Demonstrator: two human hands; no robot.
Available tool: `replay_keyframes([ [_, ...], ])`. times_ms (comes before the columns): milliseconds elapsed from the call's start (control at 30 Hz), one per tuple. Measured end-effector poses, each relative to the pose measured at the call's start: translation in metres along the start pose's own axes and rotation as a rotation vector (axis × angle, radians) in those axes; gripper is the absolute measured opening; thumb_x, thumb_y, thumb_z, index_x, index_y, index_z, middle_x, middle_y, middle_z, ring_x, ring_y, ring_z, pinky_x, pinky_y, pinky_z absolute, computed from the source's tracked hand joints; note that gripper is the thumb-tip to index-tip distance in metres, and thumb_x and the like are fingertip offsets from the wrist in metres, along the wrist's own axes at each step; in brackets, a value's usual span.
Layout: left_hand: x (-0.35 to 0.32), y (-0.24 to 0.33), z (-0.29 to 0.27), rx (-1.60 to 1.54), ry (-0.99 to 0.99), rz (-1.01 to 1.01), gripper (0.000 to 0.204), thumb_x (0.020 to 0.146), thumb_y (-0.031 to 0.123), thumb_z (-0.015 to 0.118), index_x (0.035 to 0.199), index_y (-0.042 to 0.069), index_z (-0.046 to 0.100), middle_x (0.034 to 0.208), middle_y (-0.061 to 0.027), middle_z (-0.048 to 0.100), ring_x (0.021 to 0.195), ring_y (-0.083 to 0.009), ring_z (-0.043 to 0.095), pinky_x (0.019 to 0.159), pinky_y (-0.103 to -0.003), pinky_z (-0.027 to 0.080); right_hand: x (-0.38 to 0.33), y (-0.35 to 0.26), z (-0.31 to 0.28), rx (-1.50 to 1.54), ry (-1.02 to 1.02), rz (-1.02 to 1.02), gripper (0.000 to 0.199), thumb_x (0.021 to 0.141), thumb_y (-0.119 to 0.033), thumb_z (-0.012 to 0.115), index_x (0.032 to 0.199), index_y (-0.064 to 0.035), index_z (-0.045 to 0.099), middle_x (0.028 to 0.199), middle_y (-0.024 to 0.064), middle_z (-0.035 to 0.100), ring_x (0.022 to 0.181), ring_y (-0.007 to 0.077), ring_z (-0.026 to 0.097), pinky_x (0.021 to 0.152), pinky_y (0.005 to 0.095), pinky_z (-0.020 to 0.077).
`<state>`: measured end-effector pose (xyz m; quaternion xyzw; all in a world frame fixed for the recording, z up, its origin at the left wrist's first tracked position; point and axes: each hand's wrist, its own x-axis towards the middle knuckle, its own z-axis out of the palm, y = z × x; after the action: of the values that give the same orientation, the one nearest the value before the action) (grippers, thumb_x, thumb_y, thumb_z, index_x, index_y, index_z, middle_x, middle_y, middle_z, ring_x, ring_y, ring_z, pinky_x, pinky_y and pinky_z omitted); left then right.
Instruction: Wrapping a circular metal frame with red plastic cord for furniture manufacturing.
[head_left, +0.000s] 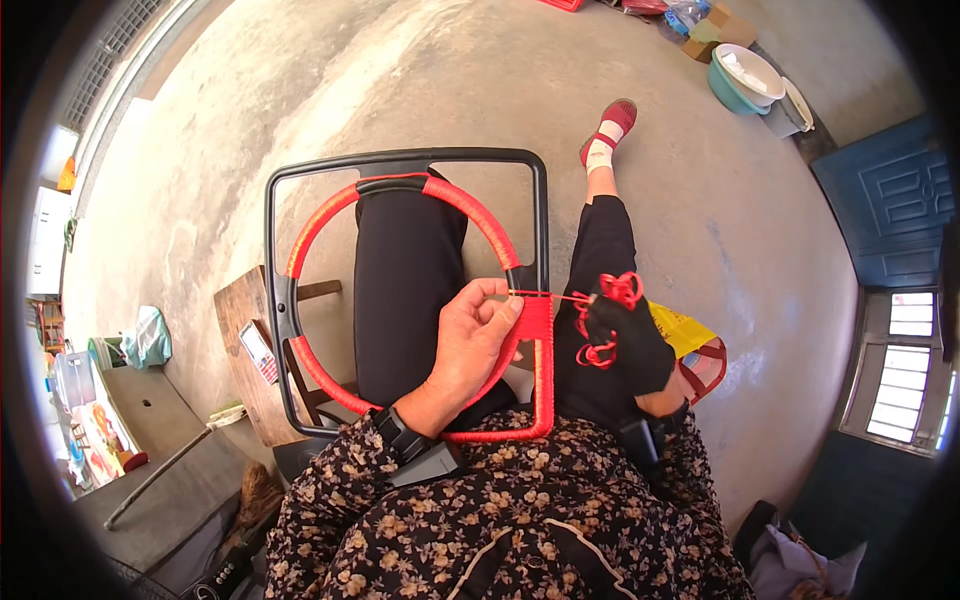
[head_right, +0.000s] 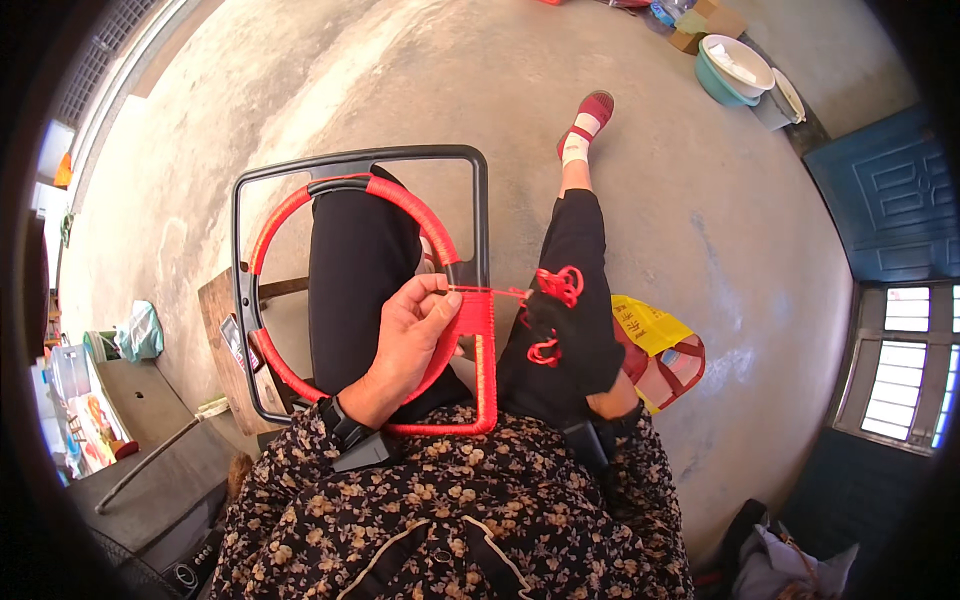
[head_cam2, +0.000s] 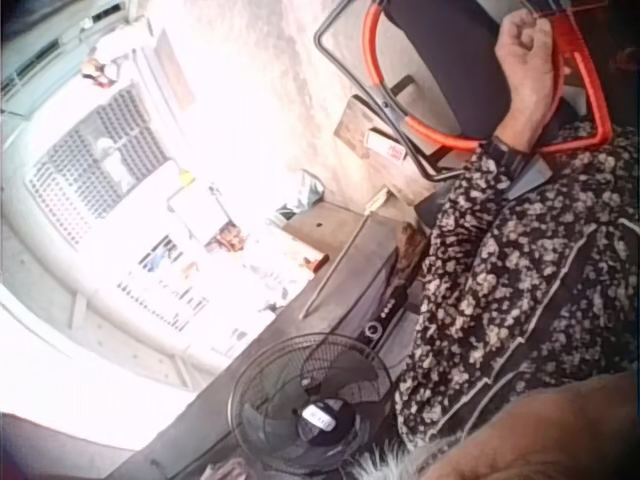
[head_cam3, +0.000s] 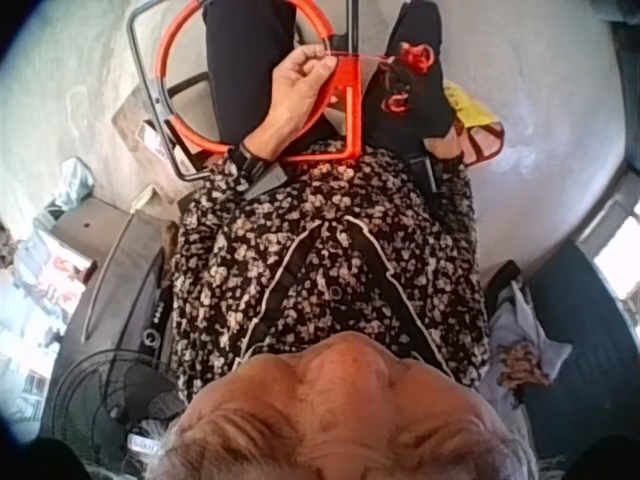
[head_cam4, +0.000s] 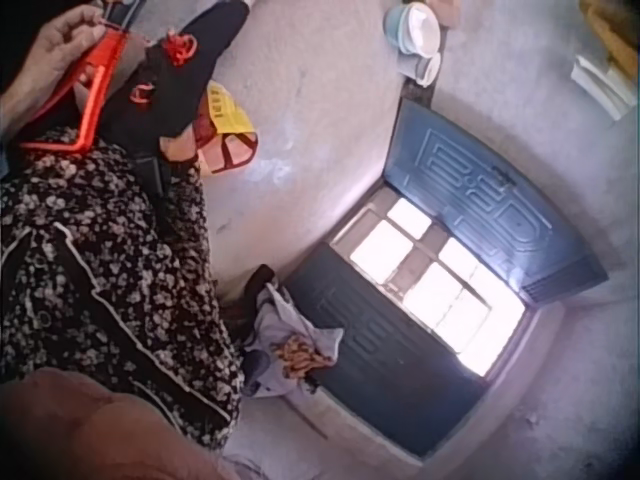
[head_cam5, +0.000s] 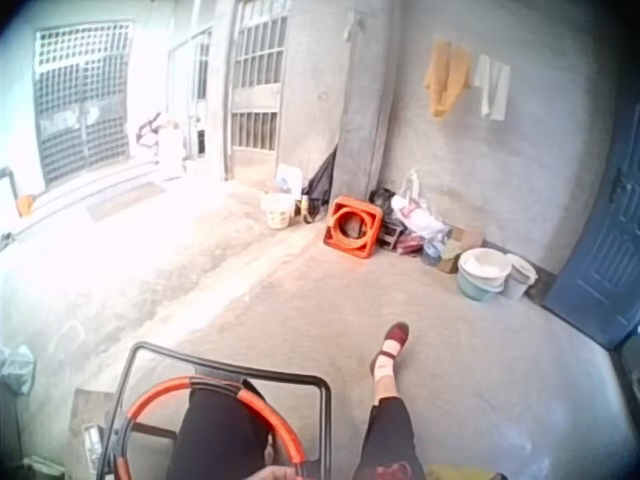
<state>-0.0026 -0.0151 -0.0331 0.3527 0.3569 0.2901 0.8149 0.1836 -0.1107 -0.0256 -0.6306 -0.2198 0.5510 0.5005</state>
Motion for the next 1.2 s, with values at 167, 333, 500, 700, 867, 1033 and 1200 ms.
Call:
replay_keyframes([
  [167,0.000,0.004,0.001,0.011,-0.029,0.013,0.016,0.093,0.017,0.058,0.101,0.004,0.054,0.078,-0.0049,0.066,0.056,-0.0080,0.061,0.045,-0.020,0.050,-0.029,0.060,-0.043,-0.311,0.101,-0.194,0.030,0.090,-0.011,0.057,0.118,-0.0037,0.048,0.095,0.0008,0.059,0.081,0.0115,0.057,0.070,0.0221,0.0444],
  [333,0.001,0.014,0.001,-0.071,0.019,-0.106,0.015,0.093,0.021,0.058,0.088,0.007,0.057,0.076,-0.0019,0.065,0.056,-0.0064,0.059,0.045,-0.022,0.049,-0.020,0.020,-0.061,-0.009,0.111,-0.242,0.029,0.093,-0.013,0.051,0.121,-0.0025,0.048,0.094,0.0013,0.059,0.082,0.0118,0.057,0.070,0.0228,0.0453],
  [500,0.004,0.010,-0.004,-0.072,0.012,-0.123,0.016,0.093,0.022,0.058,0.083,0.009,0.057,0.073,0.0004,0.063,0.056,-0.0050,0.056,0.048,-0.022,0.049,0.000,0.035,-0.161,0.716,-0.157,-0.388,0.027,0.096,-0.022,0.049,0.116,-0.0029,0.053,0.091,0.0033,0.062,0.081,0.0152,0.059,0.069,0.0279,0.0460],
  [700,0.006,0.005,-0.005,-0.063,-0.026,-0.078,0.017,0.094,0.023,0.056,0.084,0.009,0.057,0.075,0.0010,0.063,0.058,-0.0045,0.056,0.049,-0.021,0.048,-0.058,0.058,-0.370,0.824,-0.074,-0.516,0.036,0.093,-0.037,0.051,0.111,-0.0057,0.056,0.091,0.0047,0.063,0.080,0.0221,0.059,0.074,0.0339,0.0464],
  [867,0.005,0.007,-0.001,-0.079,0.064,-0.092,0.013,0.097,0.015,0.049,0.093,0.006,0.058,0.082,-0.0004,0.063,0.066,-0.0051,0.058,0.056,-0.024,0.050,-0.031,0.005,-0.187,-0.189,0.228,-0.311,0.042,0.087,-0.031,0.060,0.119,-0.0044,0.053,0.106,0.0093,0.063,0.090,0.0206,0.060,0.083,0.0354,0.0485],
  [1033,0.003,0.003,0.003,0.020,-0.007,-0.070,0.014,0.097,0.012,0.047,0.100,0.003,0.058,0.082,-0.0011,0.062,0.069,-0.0059,0.058,0.063,-0.022,0.049,0.017,0.020,-0.042,-0.759,-0.615,-0.427,0.052,0.079,-0.018,0.068,0.125,-0.0010,0.051,0.108,0.0176,0.062,0.099,0.0232,0.060,0.085,0.0323,0.0473],
  [1200,0.001,-0.001,-0.006,0.021,-0.021,-0.172,0.014,0.095,0.009,0.049,0.103,0.000,0.057,0.084,-0.0018,0.062,0.073,-0.0067,0.057,0.066,-0.020,0.048,0.061,0.022,0.015,-0.539,-0.352,-0.386,0.054,0.084,-0.011,0.062,0.132,-0.0008,0.041,0.109,0.0152,0.062,0.102,0.0187,0.059,0.084,0.0331,0.0477],
])
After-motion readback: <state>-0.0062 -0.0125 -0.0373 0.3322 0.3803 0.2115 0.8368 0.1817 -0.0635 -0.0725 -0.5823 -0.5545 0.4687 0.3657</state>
